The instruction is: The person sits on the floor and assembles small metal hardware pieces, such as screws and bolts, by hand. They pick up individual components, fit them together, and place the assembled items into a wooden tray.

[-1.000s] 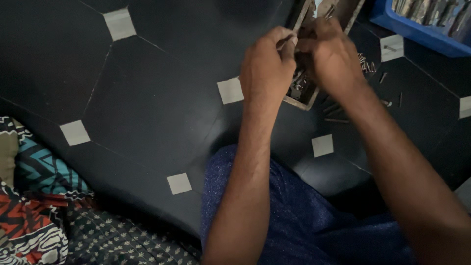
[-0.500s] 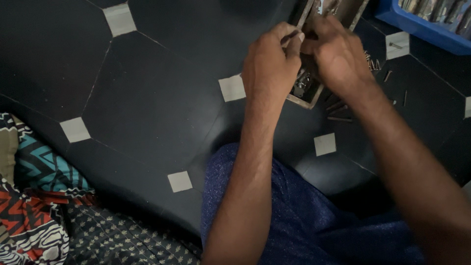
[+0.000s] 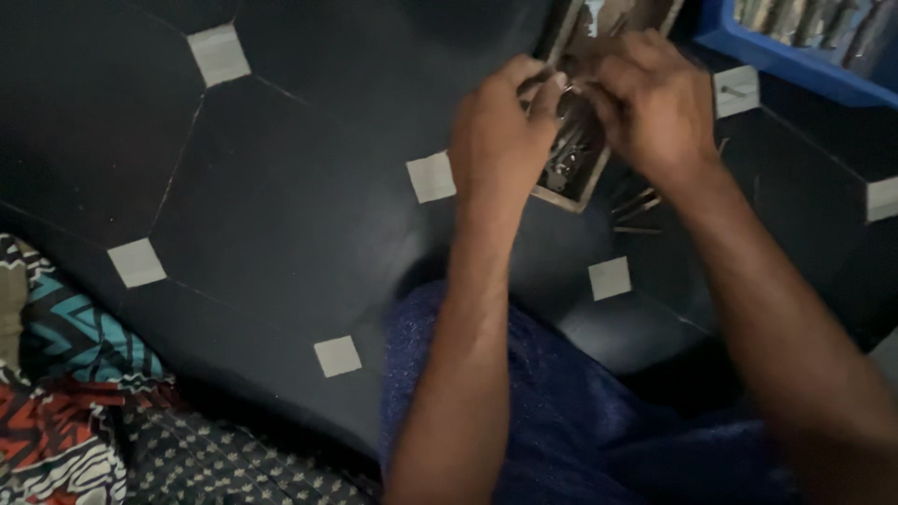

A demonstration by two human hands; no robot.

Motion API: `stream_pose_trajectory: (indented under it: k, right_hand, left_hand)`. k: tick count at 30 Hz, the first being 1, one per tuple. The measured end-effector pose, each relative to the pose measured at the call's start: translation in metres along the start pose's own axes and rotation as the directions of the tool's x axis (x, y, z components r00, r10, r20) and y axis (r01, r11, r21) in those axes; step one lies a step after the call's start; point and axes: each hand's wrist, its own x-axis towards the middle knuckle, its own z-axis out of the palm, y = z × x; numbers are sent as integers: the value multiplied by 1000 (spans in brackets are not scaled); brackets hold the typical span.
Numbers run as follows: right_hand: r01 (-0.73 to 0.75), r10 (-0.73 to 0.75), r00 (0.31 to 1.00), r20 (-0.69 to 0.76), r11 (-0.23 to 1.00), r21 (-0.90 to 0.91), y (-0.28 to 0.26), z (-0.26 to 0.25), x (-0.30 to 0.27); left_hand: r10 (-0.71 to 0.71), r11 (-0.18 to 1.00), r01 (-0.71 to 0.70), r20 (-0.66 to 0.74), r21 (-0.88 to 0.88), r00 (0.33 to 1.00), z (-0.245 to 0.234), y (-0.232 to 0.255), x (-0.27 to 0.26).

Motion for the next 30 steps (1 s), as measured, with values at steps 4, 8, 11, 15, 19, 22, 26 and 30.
stream_pose_trajectory:
  k: [4,8,11,15,19,22,26,30]
  right_hand:
    - [-240,268,963,-15,885,399,7,-16,-8]
    - [-289,450,892,-54,657,696,31,-33,-20]
    - [-395,595,803,-19,556,732,61,-48,-34]
    - [-495,673,739,-37,579,648,111,-63,-54]
    - [-542,744,668,-11,497,678,167,-59,-62]
    - [-598,827,559,62,350,721,215,-47,-58]
    - [-639,858,499,118,273,719,271,-17,-49]
    - [-662,840,523,145,294,689,309,12,-52]
  left_hand:
    - [-48,999,49,45,-15,998,-3,5,2]
    - [40,998,-40,1,-50,999,-7,6,-2]
    - [22,999,-22,20,-32,1000,-7,6,2]
    - [94,995,-94,8,-36,996,-5,2,1]
    - [91,996,-90,38,-29,995,-4,-4,1]
    - [41,999,-40,76,-9,996,-3,-2,5]
    - [38,997,-43,87,60,995,-5,-4,6]
    - [-32,996,20,125,92,992,2,-7,8]
